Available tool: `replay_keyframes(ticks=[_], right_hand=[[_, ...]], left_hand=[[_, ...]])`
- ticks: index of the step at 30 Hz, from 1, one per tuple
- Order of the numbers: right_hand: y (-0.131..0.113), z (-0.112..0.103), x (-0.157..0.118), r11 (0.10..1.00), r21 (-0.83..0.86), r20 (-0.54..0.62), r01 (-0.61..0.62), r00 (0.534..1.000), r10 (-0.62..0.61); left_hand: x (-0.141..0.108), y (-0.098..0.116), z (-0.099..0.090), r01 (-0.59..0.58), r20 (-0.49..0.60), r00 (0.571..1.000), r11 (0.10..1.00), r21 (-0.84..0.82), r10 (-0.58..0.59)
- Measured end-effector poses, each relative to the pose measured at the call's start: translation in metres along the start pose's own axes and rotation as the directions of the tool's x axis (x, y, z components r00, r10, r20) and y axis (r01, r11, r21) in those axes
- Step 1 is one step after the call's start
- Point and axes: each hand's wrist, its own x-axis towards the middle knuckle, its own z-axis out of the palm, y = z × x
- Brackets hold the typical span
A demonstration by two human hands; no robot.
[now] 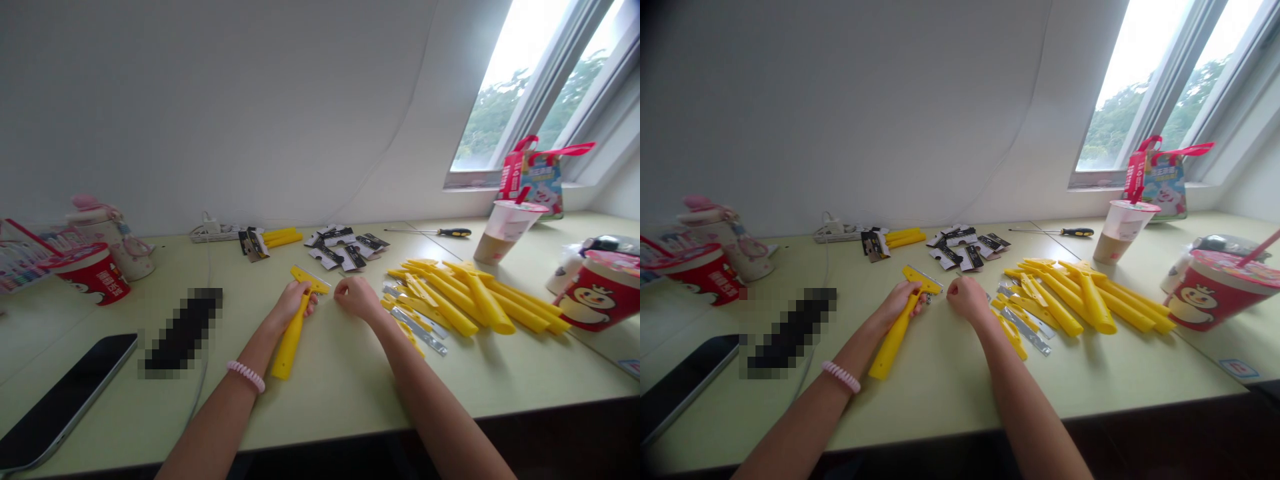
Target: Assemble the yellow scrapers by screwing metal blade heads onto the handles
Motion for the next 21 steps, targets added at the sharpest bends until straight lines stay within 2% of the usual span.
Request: replay_keyframes(ticks=[2, 4, 7, 9, 12, 16, 21], right_hand=[[0.004, -0.006, 0.003, 0.996, 0.084, -0.092, 0.014, 0.996, -0.006], [0.004, -0.009, 0.004, 0.97, 0.237, -0.143, 0.052, 0.989, -0.018], [-0.003, -0.006, 0.004, 0.865, 0.487, -0.12, 0.123, 0.99, -0.073], [-0.01, 0.0, 0.002, 0.802, 0.583, -0.09, 0.13, 0.991, -0.095], [-0.017, 0.007, 0.001, 0.781, 0.616, -0.047, 0.102, 0.995, -0.093], [-0.019, 0.009, -0.001, 0.796, 0.601, -0.033, 0.072, 0.997, -0.065], [-0.022, 0.009, -0.004, 0.771, 0.635, 0.071, -0.052, 0.997, 0.008]], left_hand=[[-0.001, -0.002, 0.0, 0.009, 0.064, 0.998, 0.999, 0.041, -0.012], [-0.003, -0.004, 0.002, 0.014, 0.141, 0.99, 0.996, 0.09, -0.027], [-0.008, -0.008, 0.009, 0.02, 0.243, 0.968, 0.988, 0.152, -0.057], [-0.012, -0.009, 0.014, 0.015, 0.294, 0.954, 0.987, 0.157, -0.061], [-0.014, -0.011, 0.018, -0.003, 0.342, 0.939, 0.992, 0.126, -0.04], [-0.014, -0.012, 0.017, -0.019, 0.341, 0.94, 0.991, 0.131, -0.028], [-0.013, -0.012, 0.016, 0.011, 0.331, 0.942, 0.991, 0.131, -0.054]])
